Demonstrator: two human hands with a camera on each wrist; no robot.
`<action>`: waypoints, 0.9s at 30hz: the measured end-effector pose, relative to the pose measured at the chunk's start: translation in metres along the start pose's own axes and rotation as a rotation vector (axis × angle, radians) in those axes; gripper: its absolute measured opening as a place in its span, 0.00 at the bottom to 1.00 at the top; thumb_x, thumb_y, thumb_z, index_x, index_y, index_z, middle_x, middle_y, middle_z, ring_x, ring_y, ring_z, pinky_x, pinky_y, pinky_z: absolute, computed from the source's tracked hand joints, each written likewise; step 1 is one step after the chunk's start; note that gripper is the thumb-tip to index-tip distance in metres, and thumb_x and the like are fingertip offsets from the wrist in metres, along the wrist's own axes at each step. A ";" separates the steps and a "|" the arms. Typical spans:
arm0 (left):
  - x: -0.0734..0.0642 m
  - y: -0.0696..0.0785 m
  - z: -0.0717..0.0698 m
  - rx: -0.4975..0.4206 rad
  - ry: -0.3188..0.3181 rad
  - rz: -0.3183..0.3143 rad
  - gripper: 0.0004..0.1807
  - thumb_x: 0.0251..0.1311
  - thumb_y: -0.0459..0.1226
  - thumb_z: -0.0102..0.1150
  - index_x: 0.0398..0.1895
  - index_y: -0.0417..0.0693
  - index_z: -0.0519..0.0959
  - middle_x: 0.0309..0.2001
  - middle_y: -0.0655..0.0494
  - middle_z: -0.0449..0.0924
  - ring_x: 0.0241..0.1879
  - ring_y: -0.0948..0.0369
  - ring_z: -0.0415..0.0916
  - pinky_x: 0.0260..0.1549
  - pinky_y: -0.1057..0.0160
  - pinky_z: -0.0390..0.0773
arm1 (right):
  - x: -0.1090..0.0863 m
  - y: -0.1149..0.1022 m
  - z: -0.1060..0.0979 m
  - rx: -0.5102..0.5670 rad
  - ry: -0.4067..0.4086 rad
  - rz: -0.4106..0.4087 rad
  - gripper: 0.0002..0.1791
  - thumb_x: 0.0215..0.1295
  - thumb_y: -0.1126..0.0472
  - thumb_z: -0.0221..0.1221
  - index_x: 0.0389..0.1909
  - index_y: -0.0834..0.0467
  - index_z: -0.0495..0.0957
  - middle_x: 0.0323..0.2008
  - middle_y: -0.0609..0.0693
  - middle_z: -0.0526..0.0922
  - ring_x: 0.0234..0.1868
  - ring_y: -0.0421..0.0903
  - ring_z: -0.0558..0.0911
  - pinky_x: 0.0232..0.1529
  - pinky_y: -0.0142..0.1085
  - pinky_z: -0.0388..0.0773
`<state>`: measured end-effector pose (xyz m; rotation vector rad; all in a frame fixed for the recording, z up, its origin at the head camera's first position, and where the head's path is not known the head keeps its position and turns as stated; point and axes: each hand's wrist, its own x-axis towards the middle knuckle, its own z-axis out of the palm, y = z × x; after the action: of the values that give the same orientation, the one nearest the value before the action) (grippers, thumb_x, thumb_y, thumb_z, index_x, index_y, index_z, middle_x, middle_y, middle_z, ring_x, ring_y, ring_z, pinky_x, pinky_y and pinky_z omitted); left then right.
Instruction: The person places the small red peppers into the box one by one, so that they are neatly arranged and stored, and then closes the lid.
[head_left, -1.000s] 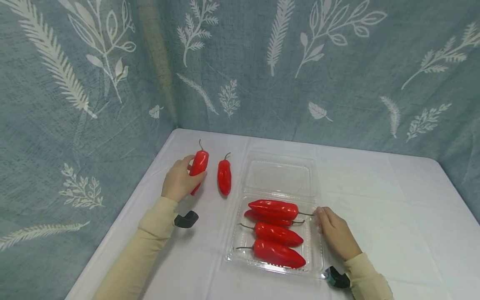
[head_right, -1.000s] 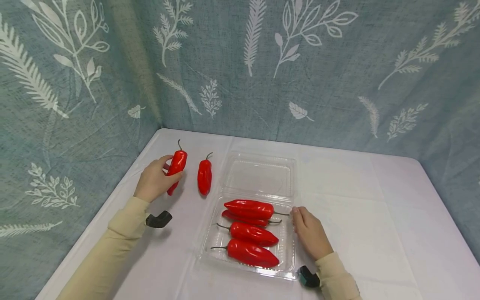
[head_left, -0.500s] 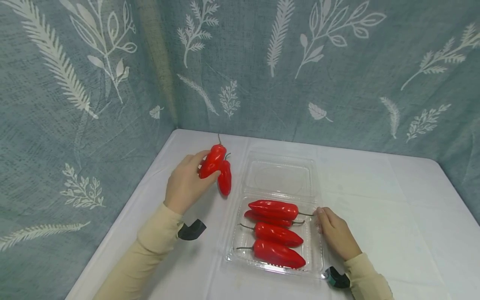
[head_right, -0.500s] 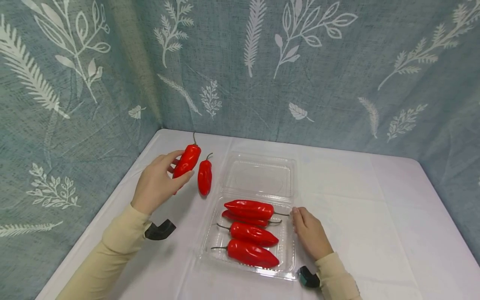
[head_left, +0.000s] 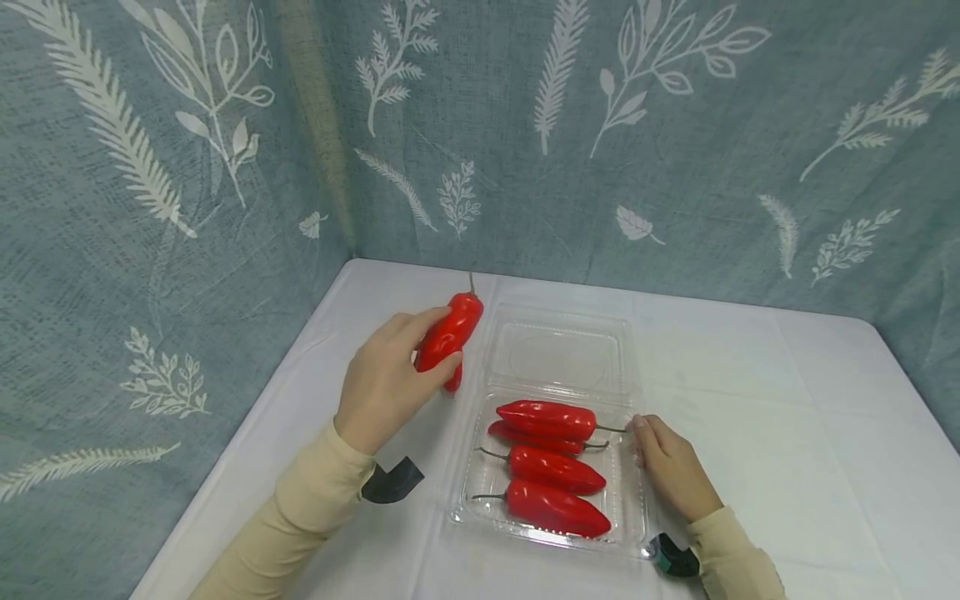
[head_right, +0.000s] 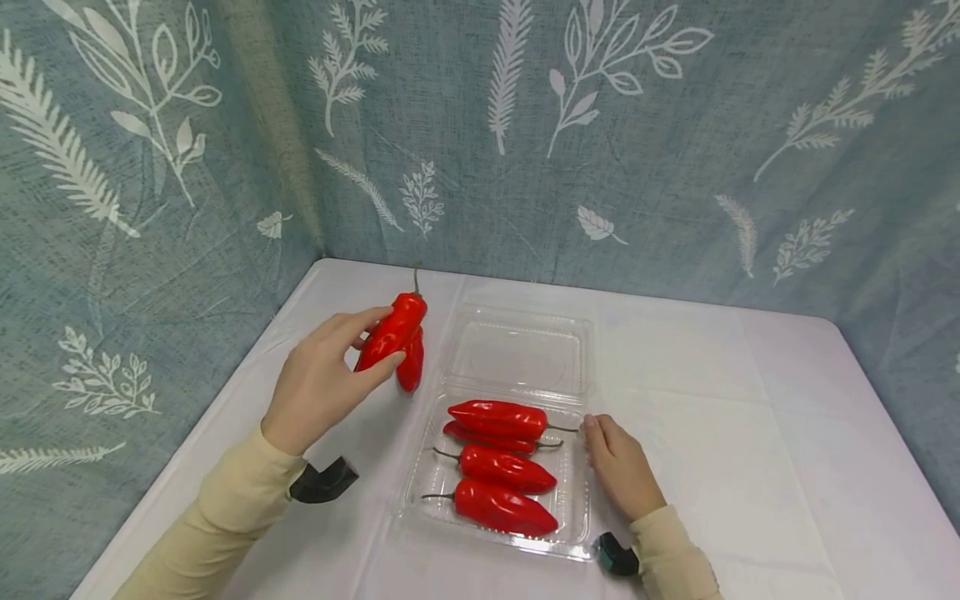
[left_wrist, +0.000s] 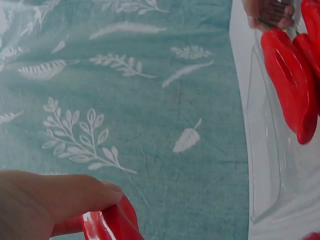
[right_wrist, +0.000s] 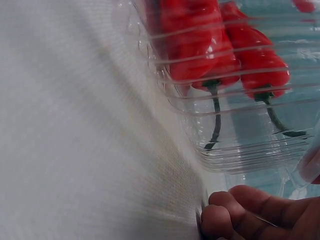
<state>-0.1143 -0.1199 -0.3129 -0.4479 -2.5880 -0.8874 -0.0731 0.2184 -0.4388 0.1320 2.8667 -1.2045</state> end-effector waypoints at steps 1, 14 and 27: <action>0.000 0.002 0.000 -0.004 -0.004 0.008 0.30 0.51 0.41 0.69 0.60 0.50 0.75 0.45 0.50 0.80 0.39 0.55 0.76 0.33 0.55 0.82 | 0.000 0.000 0.000 0.002 0.000 -0.001 0.23 0.76 0.45 0.37 0.39 0.57 0.73 0.22 0.46 0.71 0.28 0.42 0.72 0.32 0.34 0.68; -0.006 0.013 0.023 0.010 -0.137 0.216 0.30 0.50 0.43 0.71 0.59 0.54 0.76 0.44 0.54 0.79 0.41 0.59 0.77 0.36 0.60 0.83 | 0.000 0.002 0.000 0.009 0.005 -0.006 0.22 0.76 0.45 0.38 0.39 0.57 0.74 0.21 0.46 0.72 0.28 0.41 0.72 0.33 0.33 0.69; -0.009 0.019 0.048 0.035 -0.352 0.477 0.28 0.51 0.44 0.71 0.58 0.57 0.77 0.46 0.57 0.79 0.45 0.62 0.76 0.38 0.66 0.81 | 0.001 0.001 -0.001 0.009 0.002 -0.002 0.23 0.76 0.44 0.37 0.40 0.57 0.74 0.21 0.46 0.72 0.28 0.41 0.72 0.33 0.34 0.69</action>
<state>-0.1103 -0.0767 -0.3427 -1.2432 -2.6050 -0.6358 -0.0740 0.2200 -0.4393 0.1301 2.8641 -1.2183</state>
